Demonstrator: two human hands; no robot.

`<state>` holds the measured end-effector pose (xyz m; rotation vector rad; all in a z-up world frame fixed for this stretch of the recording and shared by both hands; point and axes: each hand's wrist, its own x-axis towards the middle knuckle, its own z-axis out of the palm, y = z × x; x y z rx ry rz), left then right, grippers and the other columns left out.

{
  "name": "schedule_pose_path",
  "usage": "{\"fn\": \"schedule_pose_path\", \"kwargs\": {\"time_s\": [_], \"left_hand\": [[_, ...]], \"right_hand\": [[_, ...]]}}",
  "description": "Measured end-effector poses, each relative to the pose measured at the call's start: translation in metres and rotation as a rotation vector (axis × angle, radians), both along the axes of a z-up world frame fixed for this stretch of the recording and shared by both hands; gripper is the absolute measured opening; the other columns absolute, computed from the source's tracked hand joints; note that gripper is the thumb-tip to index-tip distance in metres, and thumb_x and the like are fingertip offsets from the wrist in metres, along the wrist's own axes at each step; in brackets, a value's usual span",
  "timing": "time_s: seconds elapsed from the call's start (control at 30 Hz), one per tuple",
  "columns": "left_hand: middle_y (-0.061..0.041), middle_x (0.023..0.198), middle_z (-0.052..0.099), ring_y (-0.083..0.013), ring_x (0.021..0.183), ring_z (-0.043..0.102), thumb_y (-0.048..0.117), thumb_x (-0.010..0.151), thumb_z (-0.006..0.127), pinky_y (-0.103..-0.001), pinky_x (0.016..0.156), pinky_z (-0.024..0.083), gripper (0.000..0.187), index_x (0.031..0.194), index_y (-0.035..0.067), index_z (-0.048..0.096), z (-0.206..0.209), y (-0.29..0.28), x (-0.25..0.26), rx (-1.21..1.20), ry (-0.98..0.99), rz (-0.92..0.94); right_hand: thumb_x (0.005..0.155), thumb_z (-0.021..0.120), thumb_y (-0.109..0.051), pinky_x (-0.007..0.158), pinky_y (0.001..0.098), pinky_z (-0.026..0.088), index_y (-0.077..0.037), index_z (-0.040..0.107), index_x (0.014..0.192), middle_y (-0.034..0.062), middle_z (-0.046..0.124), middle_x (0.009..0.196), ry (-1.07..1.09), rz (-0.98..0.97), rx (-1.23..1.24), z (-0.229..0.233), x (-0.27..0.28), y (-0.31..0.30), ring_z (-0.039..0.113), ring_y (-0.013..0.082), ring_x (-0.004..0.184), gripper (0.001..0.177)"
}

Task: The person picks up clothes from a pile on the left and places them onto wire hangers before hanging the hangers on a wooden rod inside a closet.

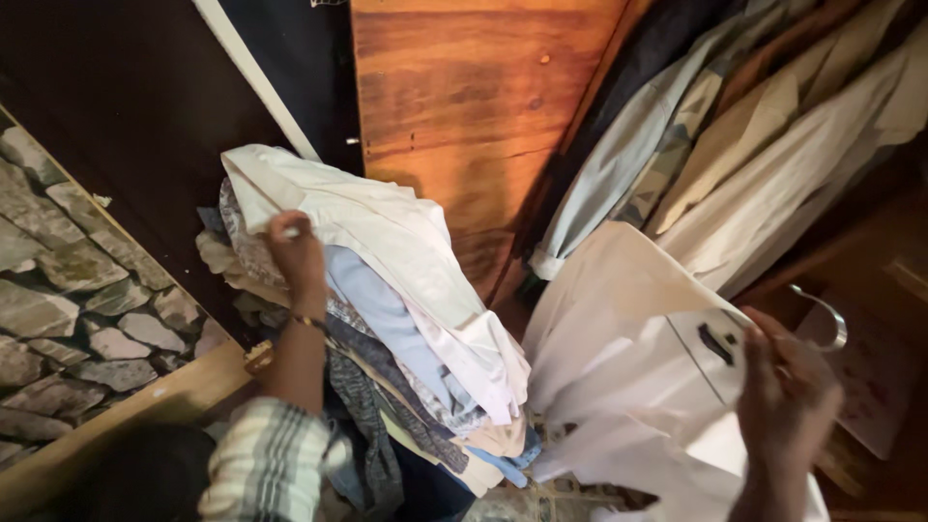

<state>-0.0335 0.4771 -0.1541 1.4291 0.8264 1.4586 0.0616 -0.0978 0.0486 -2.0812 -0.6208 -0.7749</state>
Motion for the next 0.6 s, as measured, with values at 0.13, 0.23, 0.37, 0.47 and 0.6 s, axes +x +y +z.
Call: {"fn": "schedule_pose_path", "kwargs": {"time_s": [0.13,0.23,0.37,0.47,0.6], "left_hand": [[-0.012,0.117,0.064,-0.0224,0.103,0.062,0.010,0.097,0.069,-0.036,0.094,0.053,0.017,0.109,0.000,0.062,-0.013,0.075,0.012,-0.023,-0.080,0.111],[-0.011,0.120,0.064,-0.0208,0.108,0.061,0.016,0.097,0.071,-0.034,0.095,0.049,0.027,0.117,0.000,0.061,-0.007,0.112,0.017,-0.177,-0.085,0.038],[-0.010,0.108,0.065,-0.0202,0.094,0.065,0.020,0.096,0.070,-0.033,0.079,0.056,0.032,0.119,0.004,0.055,0.010,0.131,0.019,-0.611,-0.119,-0.117],[-0.009,0.100,0.068,-0.0191,0.084,0.068,0.021,0.096,0.070,-0.033,0.070,0.060,0.029,0.117,0.001,0.063,0.022,0.130,0.019,-0.703,-0.125,-0.180],[-0.006,0.098,0.068,-0.0172,0.082,0.069,0.021,0.095,0.070,-0.034,0.069,0.063,0.027,0.115,0.003,0.068,0.024,0.129,0.021,-0.722,-0.166,-0.317]], "right_hand": [[0.109,0.067,-0.001,0.065,0.0211,0.042,0.002,0.075,0.124,0.0076,0.068,0.095,0.009,0.087,0.056,-0.009,0.007,0.036,0.056,0.0066,0.078,0.017],[0.110,0.067,-0.001,0.067,0.0208,0.042,0.004,0.074,0.121,0.0065,0.068,0.096,0.009,0.123,0.102,-0.012,0.009,0.055,0.055,0.0057,0.076,0.014],[0.110,0.067,-0.002,0.067,0.0207,0.039,0.004,0.073,0.124,0.0027,0.063,0.090,0.014,0.181,0.174,-0.015,0.016,0.071,0.051,0.0049,0.072,0.016],[0.111,0.068,-0.002,0.073,0.0202,0.039,0.004,0.073,0.122,-0.0001,0.056,0.090,0.039,0.163,0.213,-0.017,0.019,0.081,0.050,0.0052,0.082,0.013],[0.111,0.069,-0.003,0.072,0.0226,0.038,0.002,0.075,0.123,0.0008,0.052,0.086,0.014,0.142,0.151,-0.013,0.019,0.093,0.047,0.0072,0.080,0.014]]}}
